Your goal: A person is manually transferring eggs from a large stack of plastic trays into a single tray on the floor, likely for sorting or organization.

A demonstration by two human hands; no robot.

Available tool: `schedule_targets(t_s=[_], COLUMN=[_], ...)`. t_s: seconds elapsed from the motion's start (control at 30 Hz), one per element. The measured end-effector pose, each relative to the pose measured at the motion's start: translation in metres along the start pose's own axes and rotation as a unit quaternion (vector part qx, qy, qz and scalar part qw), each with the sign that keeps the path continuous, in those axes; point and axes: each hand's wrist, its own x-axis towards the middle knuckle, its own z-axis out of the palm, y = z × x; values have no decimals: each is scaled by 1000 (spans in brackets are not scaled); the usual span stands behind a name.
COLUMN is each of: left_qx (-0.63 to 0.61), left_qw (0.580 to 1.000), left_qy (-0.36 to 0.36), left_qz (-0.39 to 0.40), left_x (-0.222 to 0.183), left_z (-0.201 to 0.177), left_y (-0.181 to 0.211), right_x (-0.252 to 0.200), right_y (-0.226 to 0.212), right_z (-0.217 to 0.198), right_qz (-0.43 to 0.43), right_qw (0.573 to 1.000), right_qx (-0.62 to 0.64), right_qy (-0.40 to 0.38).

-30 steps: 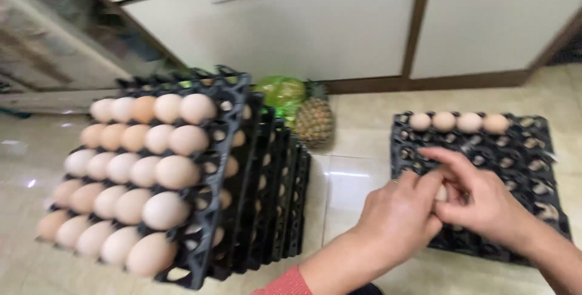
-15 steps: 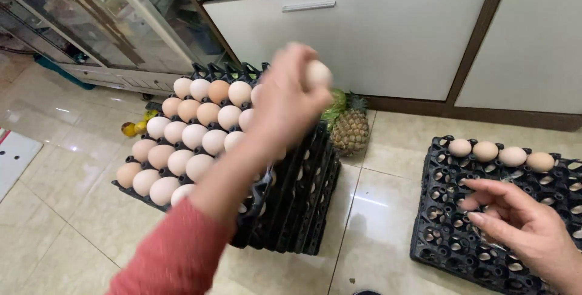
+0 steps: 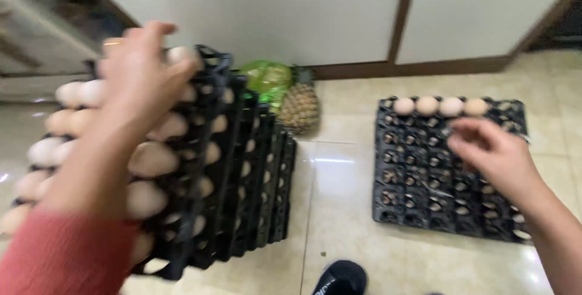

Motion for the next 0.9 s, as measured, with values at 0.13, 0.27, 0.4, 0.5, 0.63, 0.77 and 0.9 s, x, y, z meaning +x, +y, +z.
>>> schedule_targets(t_s=[0.13,0.27,0.4,0.5,0.63,0.77,0.9], left_qx=[76,-5,-64,-150,-326,-398,-421], left_qw=[977,977,958,964,925,888,877], left_qy=[40,-40,-13,-59,-151,-210,-206], left_qz=[193,210,279,211,124,97,107], left_x=[-47,-99,-163,-199,-207,-196,-167], left_z=[-70,-77,0,35,54,60,56], left_y=[66,116,120,148,182,213,237], right_x=[54,115,146,160,170,153,97], right_y=[42,112,123,130,127,115,43], right_z=[-22,-25,-5,4,6,-1,-11], right_qz=[25,19,79,99,122,113,59], right_qw=[995,976,940,919,904,918,976], right_qx=[-31,-170,-312,-370,-398,-361,-182], right_qy=[88,135,111,96,98,122,102])
